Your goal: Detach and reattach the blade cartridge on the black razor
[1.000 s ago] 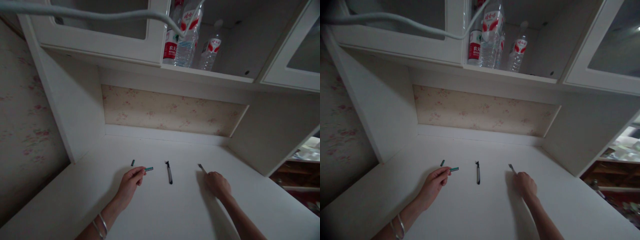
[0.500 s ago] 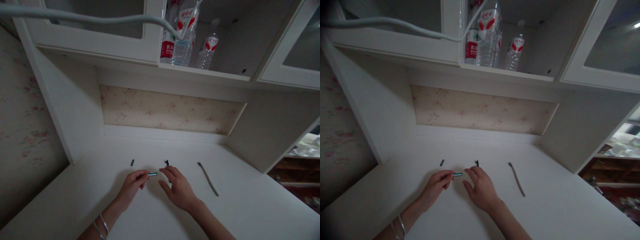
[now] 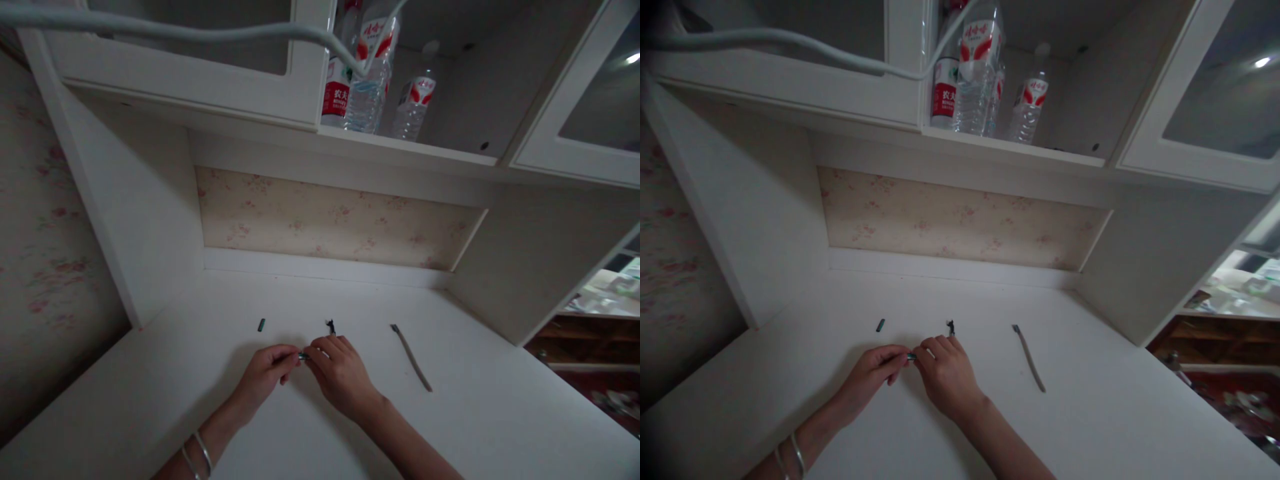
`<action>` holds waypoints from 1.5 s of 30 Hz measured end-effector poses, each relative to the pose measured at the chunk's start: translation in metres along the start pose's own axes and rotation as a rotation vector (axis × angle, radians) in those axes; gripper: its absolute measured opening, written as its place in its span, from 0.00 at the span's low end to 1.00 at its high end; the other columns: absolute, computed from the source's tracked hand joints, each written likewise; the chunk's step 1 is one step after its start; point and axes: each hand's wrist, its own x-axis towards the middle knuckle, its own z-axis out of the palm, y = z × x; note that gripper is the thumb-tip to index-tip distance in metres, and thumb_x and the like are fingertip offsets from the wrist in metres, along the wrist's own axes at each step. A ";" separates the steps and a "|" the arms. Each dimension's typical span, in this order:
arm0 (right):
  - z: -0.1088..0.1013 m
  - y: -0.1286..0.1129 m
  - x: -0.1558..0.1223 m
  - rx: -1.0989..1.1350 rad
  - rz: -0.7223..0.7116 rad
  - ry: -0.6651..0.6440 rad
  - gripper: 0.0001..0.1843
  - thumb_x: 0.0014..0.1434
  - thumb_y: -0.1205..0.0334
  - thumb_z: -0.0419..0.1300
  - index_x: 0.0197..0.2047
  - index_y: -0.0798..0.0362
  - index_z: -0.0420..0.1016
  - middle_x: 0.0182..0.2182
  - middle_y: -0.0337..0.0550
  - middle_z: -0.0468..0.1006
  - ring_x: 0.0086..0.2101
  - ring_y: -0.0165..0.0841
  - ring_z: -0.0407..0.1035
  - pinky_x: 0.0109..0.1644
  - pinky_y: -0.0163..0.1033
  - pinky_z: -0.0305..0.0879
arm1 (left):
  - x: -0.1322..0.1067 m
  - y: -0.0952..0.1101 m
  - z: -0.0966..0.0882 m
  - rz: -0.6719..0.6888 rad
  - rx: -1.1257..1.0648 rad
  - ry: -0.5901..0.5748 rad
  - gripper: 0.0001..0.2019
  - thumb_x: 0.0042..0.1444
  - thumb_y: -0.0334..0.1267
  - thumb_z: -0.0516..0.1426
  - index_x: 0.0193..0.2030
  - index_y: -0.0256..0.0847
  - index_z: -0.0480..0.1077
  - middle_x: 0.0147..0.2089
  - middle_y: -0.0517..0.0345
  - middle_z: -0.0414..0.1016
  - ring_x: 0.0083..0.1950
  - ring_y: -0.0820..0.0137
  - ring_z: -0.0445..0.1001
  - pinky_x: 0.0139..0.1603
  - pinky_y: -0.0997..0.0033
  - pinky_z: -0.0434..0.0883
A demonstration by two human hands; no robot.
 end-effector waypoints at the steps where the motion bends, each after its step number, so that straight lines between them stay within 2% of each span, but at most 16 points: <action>1: 0.001 0.001 -0.002 0.000 0.002 0.005 0.09 0.64 0.66 0.52 0.46 0.50 0.70 0.39 0.44 0.75 0.39 0.36 0.66 0.41 0.42 0.59 | 0.000 0.000 0.001 -0.006 0.000 -0.009 0.15 0.52 0.46 0.58 0.36 0.34 0.75 0.25 0.60 0.65 0.26 0.75 0.59 0.26 0.75 0.57; 5: 0.006 0.010 -0.014 0.053 0.058 0.055 0.10 0.64 0.67 0.52 0.47 0.50 0.71 0.40 0.46 0.75 0.39 0.36 0.67 0.43 0.41 0.61 | 0.000 -0.002 0.002 -0.040 -0.021 -0.005 0.18 0.53 0.47 0.57 0.43 0.35 0.73 0.31 0.57 0.70 0.25 0.76 0.60 0.24 0.74 0.57; 8: 0.009 0.035 -0.031 0.091 0.149 0.119 0.10 0.64 0.64 0.53 0.46 0.50 0.72 0.41 0.47 0.74 0.39 0.36 0.68 0.43 0.41 0.64 | 0.001 -0.005 0.001 -0.066 -0.014 0.006 0.18 0.54 0.46 0.56 0.45 0.34 0.72 0.32 0.56 0.70 0.24 0.76 0.60 0.24 0.74 0.58; 11: 0.005 0.082 -0.057 0.121 0.254 0.198 0.11 0.65 0.61 0.51 0.44 0.50 0.74 0.41 0.48 0.73 0.40 0.36 0.69 0.43 0.41 0.67 | 0.002 -0.008 0.000 -0.075 0.040 -0.032 0.17 0.53 0.45 0.56 0.42 0.34 0.73 0.32 0.56 0.71 0.24 0.77 0.60 0.24 0.75 0.58; 14: -0.003 0.145 -0.089 0.044 0.370 0.239 0.14 0.64 0.56 0.51 0.44 0.50 0.76 0.42 0.50 0.73 0.41 0.39 0.70 0.46 0.44 0.67 | 0.002 -0.013 0.001 -0.084 0.095 -0.103 0.17 0.53 0.46 0.55 0.42 0.34 0.73 0.32 0.56 0.72 0.24 0.77 0.60 0.24 0.75 0.57; 16: -0.009 0.185 -0.113 -0.001 0.488 0.163 0.16 0.62 0.53 0.51 0.45 0.50 0.76 0.44 0.50 0.74 0.43 0.40 0.70 0.49 0.45 0.66 | 0.002 -0.016 0.002 -0.097 0.137 -0.139 0.17 0.53 0.46 0.55 0.42 0.35 0.73 0.32 0.56 0.73 0.25 0.77 0.61 0.25 0.76 0.58; 18: -0.016 0.218 -0.136 -0.028 0.612 0.066 0.17 0.59 0.52 0.53 0.42 0.50 0.78 0.42 0.49 0.76 0.42 0.41 0.71 0.48 0.44 0.67 | 0.002 -0.019 0.004 -0.111 0.184 -0.160 0.17 0.53 0.45 0.55 0.42 0.35 0.73 0.32 0.55 0.74 0.25 0.76 0.62 0.25 0.76 0.59; 22: -0.026 0.255 -0.170 -0.043 0.754 -0.026 0.15 0.54 0.55 0.55 0.37 0.52 0.80 0.38 0.50 0.79 0.35 0.41 0.74 0.39 0.41 0.69 | 0.001 -0.023 0.006 -0.112 0.249 -0.191 0.15 0.53 0.43 0.54 0.40 0.35 0.74 0.32 0.54 0.75 0.27 0.74 0.64 0.27 0.75 0.61; 27: -0.026 0.267 -0.182 -0.039 0.838 -0.123 0.14 0.52 0.57 0.56 0.36 0.49 0.81 0.38 0.46 0.80 0.39 0.41 0.74 0.42 0.37 0.67 | 0.000 -0.024 0.007 -0.117 0.312 -0.207 0.16 0.52 0.44 0.54 0.41 0.35 0.75 0.33 0.53 0.76 0.28 0.73 0.66 0.28 0.74 0.63; 33: -0.022 0.273 -0.175 -0.030 0.861 -0.208 0.14 0.51 0.61 0.56 0.38 0.46 0.82 0.38 0.43 0.80 0.39 0.39 0.74 0.44 0.36 0.66 | -0.001 -0.024 0.005 -0.104 0.353 -0.231 0.16 0.53 0.44 0.54 0.41 0.36 0.75 0.33 0.53 0.76 0.28 0.73 0.66 0.29 0.75 0.62; 36: -0.025 0.273 -0.172 -0.038 0.870 -0.209 0.18 0.50 0.62 0.57 0.43 0.48 0.80 0.40 0.44 0.79 0.38 0.39 0.73 0.43 0.36 0.66 | -0.002 -0.024 0.005 -0.108 0.362 -0.250 0.16 0.53 0.44 0.54 0.41 0.36 0.75 0.33 0.53 0.76 0.28 0.73 0.66 0.29 0.75 0.62; 40: -0.027 0.255 -0.167 -0.071 0.886 -0.157 0.22 0.57 0.59 0.50 0.52 0.53 0.75 0.42 0.48 0.77 0.36 0.37 0.72 0.42 0.37 0.66 | -0.001 -0.024 0.005 -0.104 0.359 -0.256 0.16 0.54 0.44 0.54 0.41 0.36 0.75 0.33 0.53 0.76 0.27 0.73 0.66 0.29 0.75 0.62; 42: -0.023 0.238 -0.167 -0.079 0.873 -0.150 0.22 0.60 0.56 0.48 0.51 0.53 0.75 0.42 0.48 0.77 0.37 0.37 0.72 0.43 0.38 0.66 | -0.002 -0.024 0.005 -0.092 0.363 -0.257 0.16 0.54 0.45 0.54 0.41 0.36 0.75 0.34 0.53 0.76 0.28 0.73 0.67 0.29 0.75 0.62; 45: -0.013 0.209 -0.168 -0.076 0.822 -0.170 0.21 0.60 0.53 0.49 0.47 0.52 0.77 0.45 0.49 0.75 0.41 0.39 0.72 0.47 0.38 0.64 | -0.002 -0.025 0.006 -0.083 0.380 -0.261 0.16 0.54 0.45 0.53 0.41 0.37 0.75 0.34 0.53 0.76 0.28 0.72 0.67 0.29 0.74 0.62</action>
